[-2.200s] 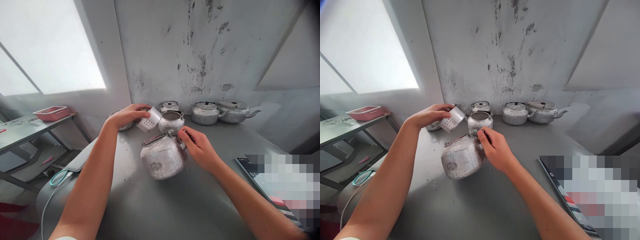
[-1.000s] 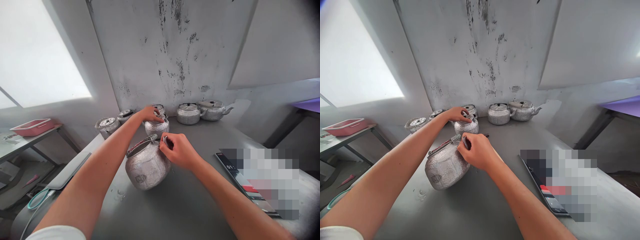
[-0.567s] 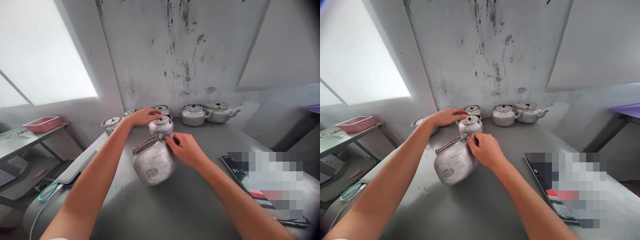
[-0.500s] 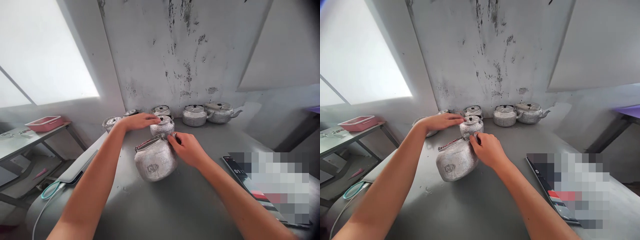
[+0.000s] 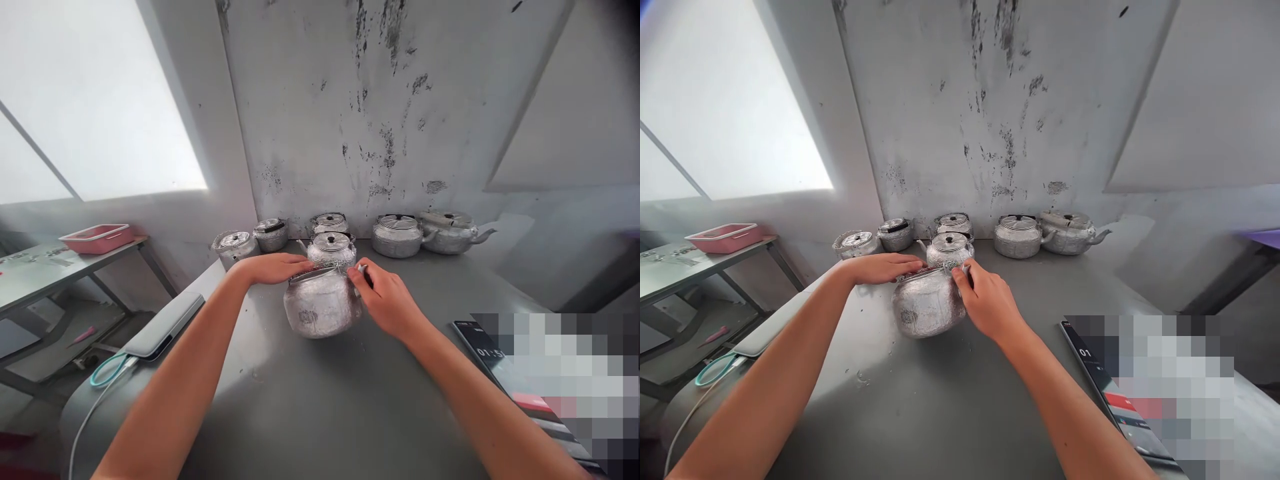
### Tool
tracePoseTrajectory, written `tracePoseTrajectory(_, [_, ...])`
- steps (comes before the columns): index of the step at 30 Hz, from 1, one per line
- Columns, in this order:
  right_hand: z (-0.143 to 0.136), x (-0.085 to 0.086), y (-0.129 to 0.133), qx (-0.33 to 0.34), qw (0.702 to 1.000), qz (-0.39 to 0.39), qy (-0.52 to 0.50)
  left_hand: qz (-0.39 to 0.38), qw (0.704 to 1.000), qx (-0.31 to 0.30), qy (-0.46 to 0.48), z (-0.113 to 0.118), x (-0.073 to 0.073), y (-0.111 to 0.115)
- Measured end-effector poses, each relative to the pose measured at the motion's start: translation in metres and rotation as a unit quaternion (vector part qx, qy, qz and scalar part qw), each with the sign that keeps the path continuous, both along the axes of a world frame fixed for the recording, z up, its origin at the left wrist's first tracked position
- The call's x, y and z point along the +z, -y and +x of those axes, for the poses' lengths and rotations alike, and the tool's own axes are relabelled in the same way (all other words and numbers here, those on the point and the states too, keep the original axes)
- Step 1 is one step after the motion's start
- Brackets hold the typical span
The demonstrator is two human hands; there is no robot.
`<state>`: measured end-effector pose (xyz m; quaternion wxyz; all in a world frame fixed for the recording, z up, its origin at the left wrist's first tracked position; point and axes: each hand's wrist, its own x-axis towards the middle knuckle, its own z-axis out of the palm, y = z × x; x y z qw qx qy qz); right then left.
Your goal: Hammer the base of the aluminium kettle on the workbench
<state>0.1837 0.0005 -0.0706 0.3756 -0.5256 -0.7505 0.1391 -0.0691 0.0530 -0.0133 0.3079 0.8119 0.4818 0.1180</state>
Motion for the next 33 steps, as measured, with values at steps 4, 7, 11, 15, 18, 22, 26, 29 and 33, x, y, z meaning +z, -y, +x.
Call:
tracePoseTrajectory(4, [-0.003,0.000,0.003,0.017,1.000,-0.001,0.010,-0.004,0.987,0.098,0.124,-0.014,-0.034,-0.001])
tracePoseTrajectory(7, [-0.003,0.000,0.005,0.034,0.999,-0.002,0.005,-0.011,0.979,0.129,0.160,-0.020,-0.049,0.008])
tracePoseTrajectory(11, [-0.002,-0.001,0.005,0.054,0.998,0.000,-0.016,-0.053,0.967,0.111,0.225,-0.018,-0.050,0.022])
tracePoseTrajectory(15, [0.000,-0.004,0.001,0.055,0.997,0.014,-0.045,-0.144,0.933,0.090,0.319,-0.016,-0.044,0.027])
tracePoseTrajectory(18, [0.000,-0.005,-0.002,0.038,0.997,0.029,-0.063,-0.190,0.911,0.090,0.355,-0.016,-0.043,0.027])
tracePoseTrajectory(22, [0.001,-0.006,-0.004,0.003,0.998,0.033,-0.056,-0.184,0.912,0.100,0.353,-0.016,-0.044,0.027])
tracePoseTrajectory(26, [0.004,-0.008,-0.008,-0.047,0.998,0.015,-0.030,-0.152,0.928,0.105,0.324,-0.017,-0.042,0.026])
tracePoseTrajectory(29, [0.007,-0.013,-0.014,-0.070,0.997,-0.021,0.001,-0.112,0.945,0.103,0.289,-0.018,-0.039,0.028])
tracePoseTrajectory(33, [0.008,-0.016,-0.018,-0.072,0.992,-0.093,0.043,-0.077,0.958,0.109,0.252,-0.017,-0.036,0.031])
